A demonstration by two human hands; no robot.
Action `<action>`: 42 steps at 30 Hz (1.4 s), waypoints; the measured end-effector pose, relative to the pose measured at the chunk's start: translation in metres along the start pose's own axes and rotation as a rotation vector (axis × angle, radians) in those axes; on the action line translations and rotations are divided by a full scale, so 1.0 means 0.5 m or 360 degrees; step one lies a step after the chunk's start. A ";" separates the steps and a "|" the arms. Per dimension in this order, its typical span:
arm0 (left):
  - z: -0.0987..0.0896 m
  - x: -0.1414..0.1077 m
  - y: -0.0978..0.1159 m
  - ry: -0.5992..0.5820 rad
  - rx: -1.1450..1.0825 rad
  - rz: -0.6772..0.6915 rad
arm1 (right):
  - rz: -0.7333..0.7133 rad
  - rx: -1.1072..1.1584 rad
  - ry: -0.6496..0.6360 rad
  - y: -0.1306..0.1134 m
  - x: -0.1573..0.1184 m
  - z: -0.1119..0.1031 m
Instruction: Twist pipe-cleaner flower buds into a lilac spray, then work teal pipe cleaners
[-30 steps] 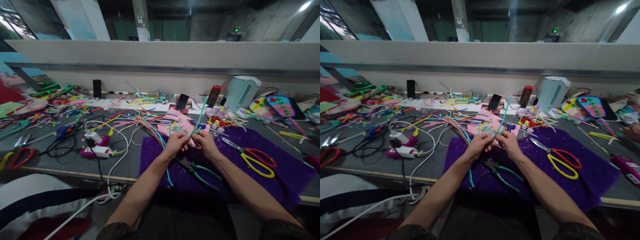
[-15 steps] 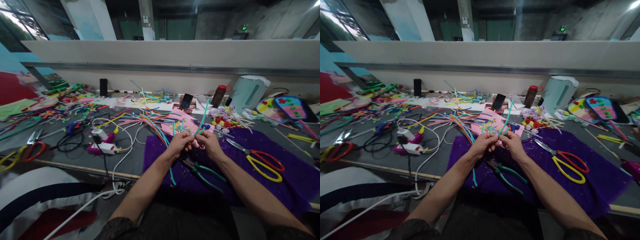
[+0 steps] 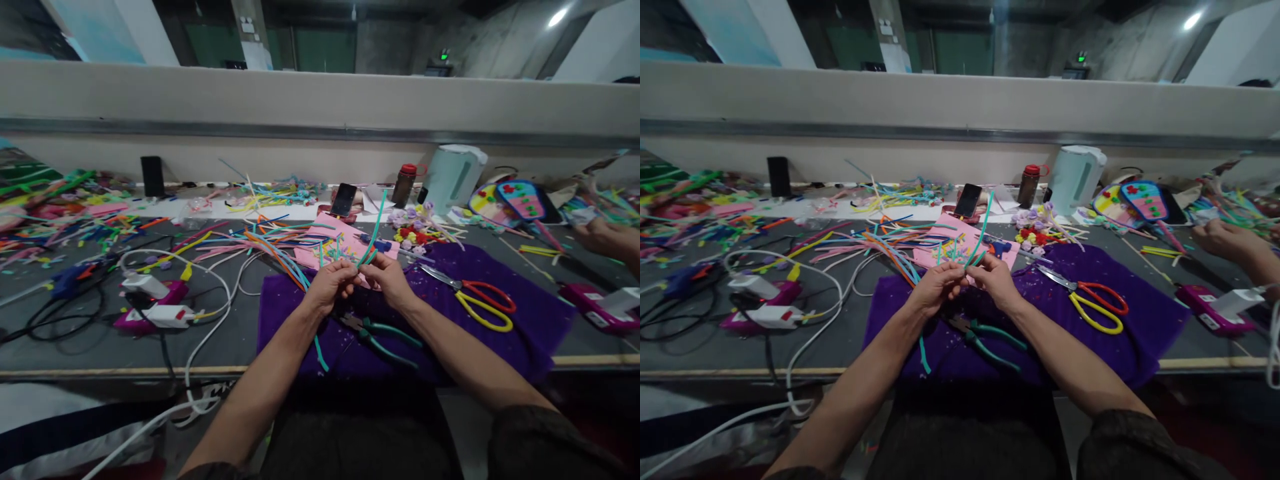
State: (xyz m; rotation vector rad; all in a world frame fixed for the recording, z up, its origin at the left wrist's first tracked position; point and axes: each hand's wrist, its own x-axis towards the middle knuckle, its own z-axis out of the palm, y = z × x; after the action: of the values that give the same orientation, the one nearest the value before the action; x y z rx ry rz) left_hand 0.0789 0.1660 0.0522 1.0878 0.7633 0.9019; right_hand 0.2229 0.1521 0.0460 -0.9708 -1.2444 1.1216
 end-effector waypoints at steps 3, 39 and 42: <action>-0.002 0.000 0.003 0.0019 -0.0029 0.0032 | -0.0124 -0.0075 0.0036 -0.003 -0.002 0.001; 0.002 -0.012 0.025 -0.0013 0.0184 -0.0069 | 0.0133 0.0207 -0.0199 -0.005 0.015 -0.014; 0.002 -0.011 0.027 -0.0025 0.0244 -0.0052 | 0.0104 0.0221 -0.0189 -0.005 0.018 -0.013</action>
State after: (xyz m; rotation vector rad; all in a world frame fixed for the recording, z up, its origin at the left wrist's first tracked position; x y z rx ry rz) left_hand 0.0741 0.1632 0.0656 1.2121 0.8459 0.8163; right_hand 0.2297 0.1607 0.0495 -0.8558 -1.2189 1.3148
